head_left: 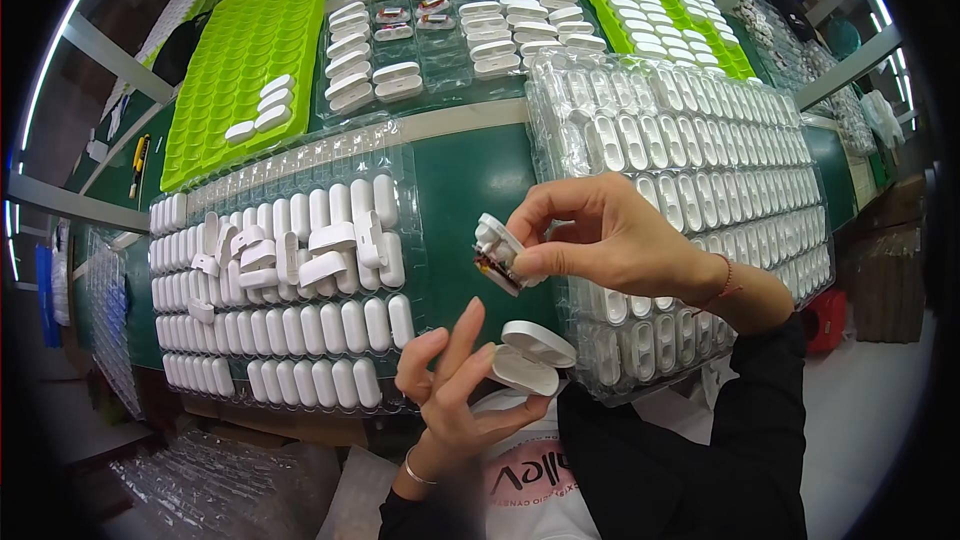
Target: The person assembles white wireless earbuds by placing small components into the charging case. They open the case, insert the earbuds, and close the lid, repeating this process for multiple units on a factory assembly line.
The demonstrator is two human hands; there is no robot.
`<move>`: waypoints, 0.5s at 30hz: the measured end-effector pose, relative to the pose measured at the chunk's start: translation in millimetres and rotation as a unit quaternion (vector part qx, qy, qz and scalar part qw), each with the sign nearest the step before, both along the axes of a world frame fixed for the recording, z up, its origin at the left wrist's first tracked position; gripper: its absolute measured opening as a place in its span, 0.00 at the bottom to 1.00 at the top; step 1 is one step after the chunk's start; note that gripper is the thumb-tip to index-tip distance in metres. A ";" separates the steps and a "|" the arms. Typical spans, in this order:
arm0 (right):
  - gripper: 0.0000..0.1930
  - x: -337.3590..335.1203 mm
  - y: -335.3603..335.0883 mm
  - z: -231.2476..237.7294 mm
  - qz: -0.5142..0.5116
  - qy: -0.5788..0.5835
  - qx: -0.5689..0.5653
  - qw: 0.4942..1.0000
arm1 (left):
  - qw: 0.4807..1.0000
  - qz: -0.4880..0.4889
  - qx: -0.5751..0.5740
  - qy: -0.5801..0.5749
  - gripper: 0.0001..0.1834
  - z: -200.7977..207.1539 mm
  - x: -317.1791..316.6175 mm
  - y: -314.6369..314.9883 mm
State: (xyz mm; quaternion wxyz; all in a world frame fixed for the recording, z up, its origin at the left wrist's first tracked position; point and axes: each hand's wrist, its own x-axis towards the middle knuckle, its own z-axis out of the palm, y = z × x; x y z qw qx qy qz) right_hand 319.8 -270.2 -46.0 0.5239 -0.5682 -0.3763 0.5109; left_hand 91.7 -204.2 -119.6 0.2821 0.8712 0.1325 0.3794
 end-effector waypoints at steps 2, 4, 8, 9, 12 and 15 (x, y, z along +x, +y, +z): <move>0.09 -0.1 -3.6 4.8 -0.021 -0.003 0.006 1.000 | 0.999 0.049 0.007 0.011 0.39 4.3 1.7 0.6; 0.09 -1.7 -6.3 9.6 -0.028 0.004 0.004 1.000 | 0.994 0.103 0.011 0.033 0.41 4.5 13.4 2.5; 0.09 -12.1 -12.6 0.1 -0.019 -0.098 0.050 0.994 | 0.992 0.125 0.026 0.016 0.40 3.0 29.4 6.2; 0.09 -14.6 -14.7 -2.1 -0.018 -0.120 0.055 0.991 | 0.991 0.129 0.029 0.000 0.40 4.5 33.5 5.8; 0.11 -18.2 -17.5 -1.7 -0.005 -0.185 0.066 0.981 | 0.994 0.105 0.027 0.001 0.41 5.6 32.9 8.6; 0.11 -21.3 -18.0 -2.4 -0.009 -0.270 0.103 0.957 | 0.996 0.086 0.031 0.001 0.41 6.2 32.0 9.4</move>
